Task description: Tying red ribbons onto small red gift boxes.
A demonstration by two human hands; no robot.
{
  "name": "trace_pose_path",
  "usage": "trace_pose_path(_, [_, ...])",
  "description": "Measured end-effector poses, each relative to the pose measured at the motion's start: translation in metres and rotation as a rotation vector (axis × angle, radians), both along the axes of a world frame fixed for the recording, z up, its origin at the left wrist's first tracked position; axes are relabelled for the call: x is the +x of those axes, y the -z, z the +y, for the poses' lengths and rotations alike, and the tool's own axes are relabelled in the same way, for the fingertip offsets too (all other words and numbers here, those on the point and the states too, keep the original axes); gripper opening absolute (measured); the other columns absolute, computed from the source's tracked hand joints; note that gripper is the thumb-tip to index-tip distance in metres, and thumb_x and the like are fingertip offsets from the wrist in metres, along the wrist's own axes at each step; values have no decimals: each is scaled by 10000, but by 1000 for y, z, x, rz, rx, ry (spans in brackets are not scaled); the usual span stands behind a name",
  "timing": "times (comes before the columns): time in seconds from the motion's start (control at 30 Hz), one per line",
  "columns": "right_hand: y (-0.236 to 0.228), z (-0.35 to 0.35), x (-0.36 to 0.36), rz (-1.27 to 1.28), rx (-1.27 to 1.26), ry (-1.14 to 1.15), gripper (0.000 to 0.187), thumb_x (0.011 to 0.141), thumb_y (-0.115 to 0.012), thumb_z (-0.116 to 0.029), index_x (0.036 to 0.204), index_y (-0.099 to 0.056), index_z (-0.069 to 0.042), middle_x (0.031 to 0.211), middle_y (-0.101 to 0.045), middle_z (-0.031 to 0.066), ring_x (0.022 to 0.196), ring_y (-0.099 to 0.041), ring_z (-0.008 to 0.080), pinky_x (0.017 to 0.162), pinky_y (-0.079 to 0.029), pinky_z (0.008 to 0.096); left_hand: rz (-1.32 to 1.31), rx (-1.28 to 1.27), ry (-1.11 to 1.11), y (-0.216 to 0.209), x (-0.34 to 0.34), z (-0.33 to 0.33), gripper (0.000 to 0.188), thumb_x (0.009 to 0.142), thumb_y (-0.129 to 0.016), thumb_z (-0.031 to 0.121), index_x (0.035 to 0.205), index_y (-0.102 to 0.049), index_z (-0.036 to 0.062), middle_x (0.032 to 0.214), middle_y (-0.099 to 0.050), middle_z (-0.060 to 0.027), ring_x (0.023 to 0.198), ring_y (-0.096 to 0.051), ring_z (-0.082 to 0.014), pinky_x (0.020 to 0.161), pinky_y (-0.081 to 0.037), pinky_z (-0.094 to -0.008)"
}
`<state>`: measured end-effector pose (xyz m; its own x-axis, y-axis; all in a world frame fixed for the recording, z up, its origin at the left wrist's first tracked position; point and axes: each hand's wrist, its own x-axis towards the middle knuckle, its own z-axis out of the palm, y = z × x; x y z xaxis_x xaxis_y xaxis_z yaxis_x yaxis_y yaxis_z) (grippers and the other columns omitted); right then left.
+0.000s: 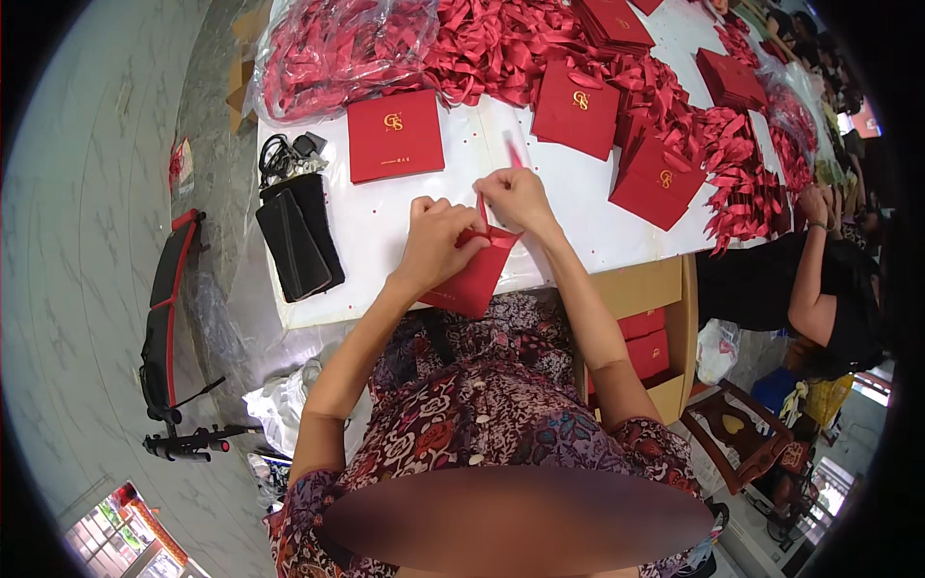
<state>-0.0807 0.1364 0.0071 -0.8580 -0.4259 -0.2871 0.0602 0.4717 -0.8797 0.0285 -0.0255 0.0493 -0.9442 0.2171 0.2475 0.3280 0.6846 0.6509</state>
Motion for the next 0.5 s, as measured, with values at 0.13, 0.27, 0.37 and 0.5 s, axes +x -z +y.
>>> trace_pose_path(0.13, [-7, 21, -4, 198, -29, -4, 345, 866, -693, -324, 806, -711, 16, 657, -631, 119, 602, -605, 221, 595, -468, 353, -44, 27, -178, 12, 2, -10, 191, 749, -822, 217, 820, -663, 137, 750, -655, 25, 746, -576, -178, 864, -323, -370])
trace_pose_path(0.27, [-24, 56, 5, 361, 15, -351, 292, 881, -694, -294, 834, -705, -7, 770, -629, 110, 719, -599, 202, 670, -466, 340, -45, 60, -297, 21, -1, -23, 200, 757, -823, 235, 832, -664, 138, 714, -661, 23, 700, -595, -193, 842, -323, -369])
trace_pose_path(0.37, [-34, 54, 22, 584, 180, -462, 249, 878, -712, -246, 808, -680, -10, 718, -601, 74, 680, -567, 127, 628, -446, 295, -86, 36, -327, 25, -7, -21, 208, 773, -809, 233, 879, -664, 128, 773, -678, 1, 775, -600, -210, 859, -330, -388])
trace_pose_path(0.5, [-47, 29, 35, 118, 41, -225, 261, 849, -728, -254, 804, -705, 1, 590, -609, 56, 531, -545, 139, 534, -418, 315, 185, -42, -437, 26, -3, 5, 209, 843, -741, 192, 995, -659, 74, 1029, -651, -91, 1002, -545, -274, 926, -357, -419])
